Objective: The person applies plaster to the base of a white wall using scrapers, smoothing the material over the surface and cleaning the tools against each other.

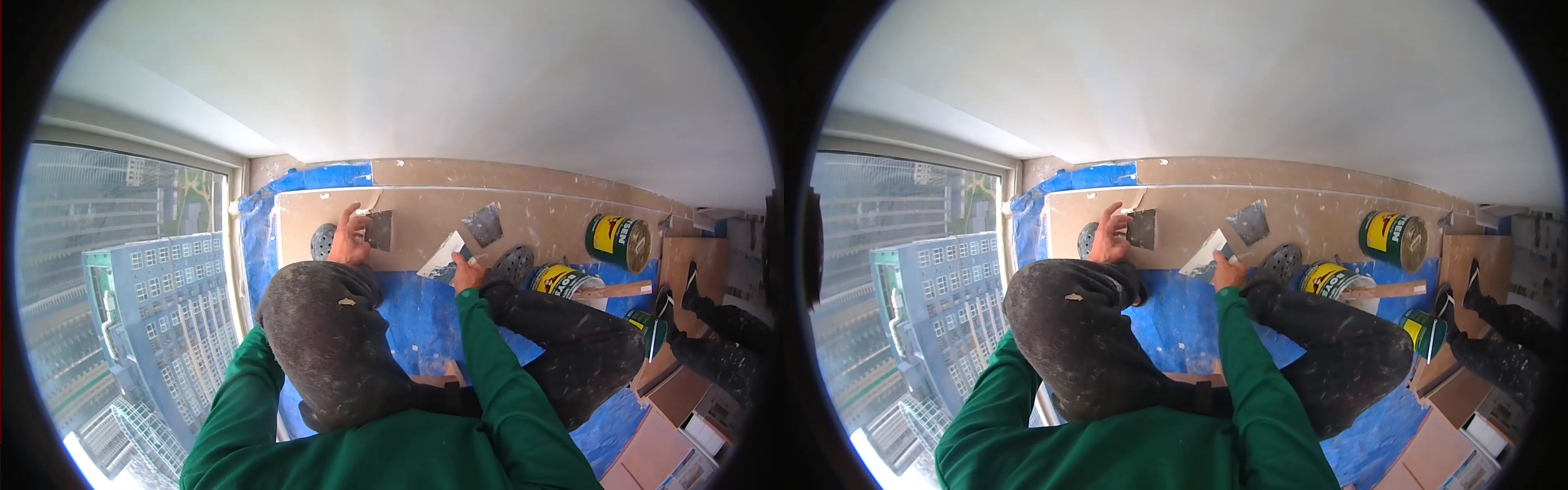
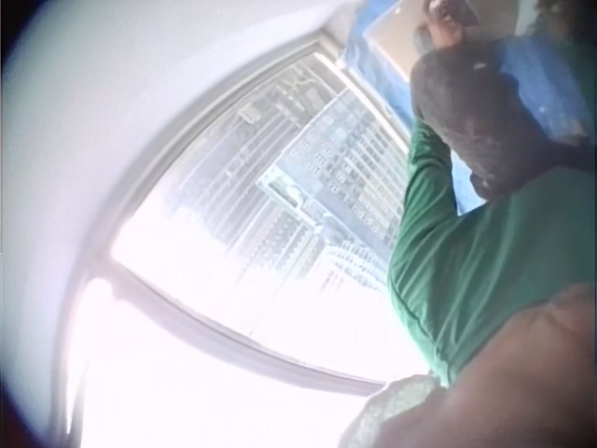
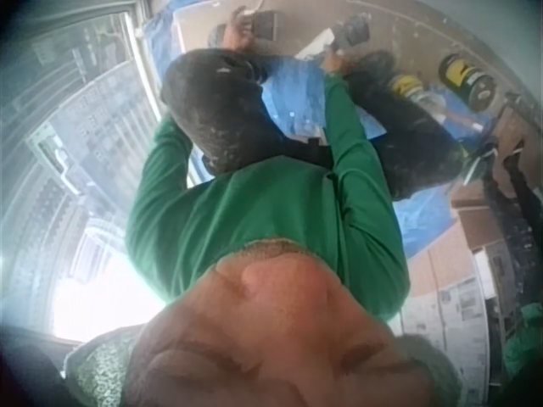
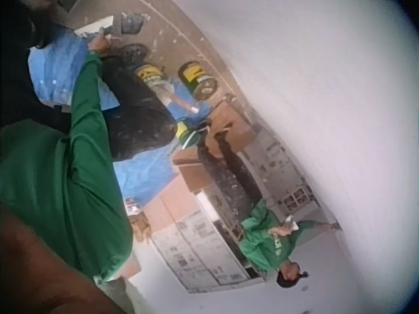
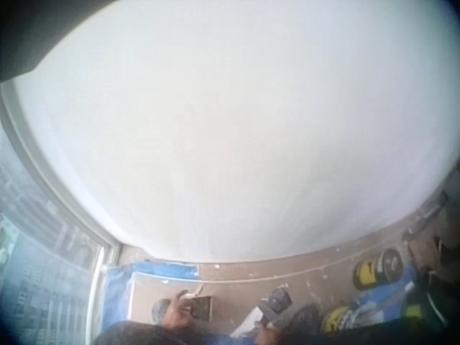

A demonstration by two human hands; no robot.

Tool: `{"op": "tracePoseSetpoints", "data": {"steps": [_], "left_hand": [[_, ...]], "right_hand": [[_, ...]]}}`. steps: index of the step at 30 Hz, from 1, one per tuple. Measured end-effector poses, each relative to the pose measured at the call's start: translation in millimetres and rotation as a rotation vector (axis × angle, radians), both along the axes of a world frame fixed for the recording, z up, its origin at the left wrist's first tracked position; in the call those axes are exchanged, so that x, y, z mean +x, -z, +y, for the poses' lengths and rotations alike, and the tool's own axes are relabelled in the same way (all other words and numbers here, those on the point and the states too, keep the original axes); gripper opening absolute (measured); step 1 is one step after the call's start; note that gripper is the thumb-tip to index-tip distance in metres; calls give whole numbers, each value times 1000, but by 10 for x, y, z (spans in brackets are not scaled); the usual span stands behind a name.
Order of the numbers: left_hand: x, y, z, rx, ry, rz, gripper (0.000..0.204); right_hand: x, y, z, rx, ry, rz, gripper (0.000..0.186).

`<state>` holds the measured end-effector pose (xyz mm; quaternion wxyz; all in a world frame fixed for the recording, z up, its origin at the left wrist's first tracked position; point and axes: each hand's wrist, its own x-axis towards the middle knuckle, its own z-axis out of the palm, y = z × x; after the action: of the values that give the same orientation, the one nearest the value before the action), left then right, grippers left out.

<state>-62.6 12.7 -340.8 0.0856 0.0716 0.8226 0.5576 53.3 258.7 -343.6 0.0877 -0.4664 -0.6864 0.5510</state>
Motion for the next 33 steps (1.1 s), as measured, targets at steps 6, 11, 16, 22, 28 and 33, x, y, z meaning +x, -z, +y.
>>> {"op": "tracePoseSetpoints", "data": {"steps": [6,11,16,22,28,33], "left_hand": [[-162,415,-65,-44,-86,-544,26],[-156,622,86,118,-76,-759,23],[-131,670,218,-156,-28,-657,20],[-144,701,225,-282,-36,-609,26],[-149,860,232,-345,6,-485,25],[-155,829,212,-351,-7,-525,25]], "right_hand": [[27,317,-263,-118,-61,198,46],[64,513,-382,-139,-158,128,48],[70,542,-560,188,-177,-77,46],[-394,488,-576,222,-379,-211,39],[-1092,496,-571,229,-698,-255,44],[-489,536,-330,322,-680,7,40]]}}
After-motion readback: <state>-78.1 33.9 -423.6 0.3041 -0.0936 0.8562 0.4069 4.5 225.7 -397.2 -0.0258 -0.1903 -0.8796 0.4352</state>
